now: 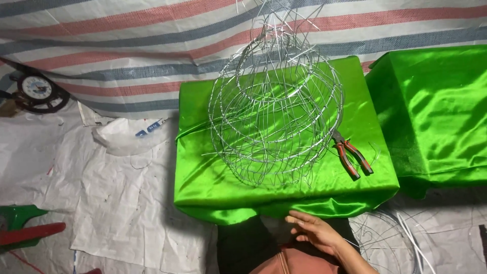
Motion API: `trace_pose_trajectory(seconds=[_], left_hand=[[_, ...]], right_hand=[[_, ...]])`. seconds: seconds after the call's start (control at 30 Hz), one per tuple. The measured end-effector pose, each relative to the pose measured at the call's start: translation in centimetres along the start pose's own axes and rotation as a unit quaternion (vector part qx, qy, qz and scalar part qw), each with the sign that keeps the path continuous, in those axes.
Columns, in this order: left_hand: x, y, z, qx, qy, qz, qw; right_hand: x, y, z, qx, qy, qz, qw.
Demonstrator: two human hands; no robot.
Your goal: Finishing a wire structure by trimming excess wire and bending the ends using pliers to secure the frame.
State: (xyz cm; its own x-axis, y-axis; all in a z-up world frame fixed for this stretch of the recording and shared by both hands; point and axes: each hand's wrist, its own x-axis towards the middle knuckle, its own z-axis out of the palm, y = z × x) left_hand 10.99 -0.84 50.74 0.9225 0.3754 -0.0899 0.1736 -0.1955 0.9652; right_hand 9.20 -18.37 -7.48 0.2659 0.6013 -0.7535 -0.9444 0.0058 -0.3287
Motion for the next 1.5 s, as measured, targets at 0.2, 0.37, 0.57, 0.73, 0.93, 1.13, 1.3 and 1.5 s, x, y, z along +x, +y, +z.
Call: trace_pose_trajectory(seconds=[0.2, 0.37, 0.57, 0.73, 0.93, 1.13, 1.3, 1.5], left_hand=[[-6.3, -16.5, 0.5, -0.005, 0.03, -0.025, 0.999], [-7.3, -29.4, 2.1, -0.01, 0.023, -0.032, 0.999], [-6.0, -51.4, 6.8, -0.039, -0.021, -0.097, 0.994], [-4.3, -50.4, 8.5, 0.05, -0.054, -0.058, 0.996], [-1.9, -48.2, 9.1, 0.118, -0.047, -0.033, 0.991], [-1.5, -49.0, 10.0, 0.115, -0.061, -0.098, 0.987], [-1.4, -49.9, 10.7, 0.093, -0.074, -0.125, 0.985], [-0.9, -50.4, 11.1, 0.072, -0.015, -0.053, 0.996]], right_hand=[[0.1, -0.3, -0.3, -0.008, -0.005, -0.003, 1.0], [-1.0, -1.0, -2.9, -0.01, -0.087, -0.032, 0.996], [-2.8, -6.2, -2.9, -0.067, 0.007, -0.191, 0.979], [-3.0, -9.0, 0.7, -0.219, 0.112, -0.279, 0.928], [-0.9, -10.0, 0.6, -0.328, 0.176, -0.311, 0.875], [0.2, -10.6, 0.5, -0.372, 0.185, -0.356, 0.837], [0.6, -11.6, 1.4, -0.42, 0.184, -0.34, 0.821], [1.8, -11.4, 0.8, -0.443, 0.127, -0.334, 0.823]])
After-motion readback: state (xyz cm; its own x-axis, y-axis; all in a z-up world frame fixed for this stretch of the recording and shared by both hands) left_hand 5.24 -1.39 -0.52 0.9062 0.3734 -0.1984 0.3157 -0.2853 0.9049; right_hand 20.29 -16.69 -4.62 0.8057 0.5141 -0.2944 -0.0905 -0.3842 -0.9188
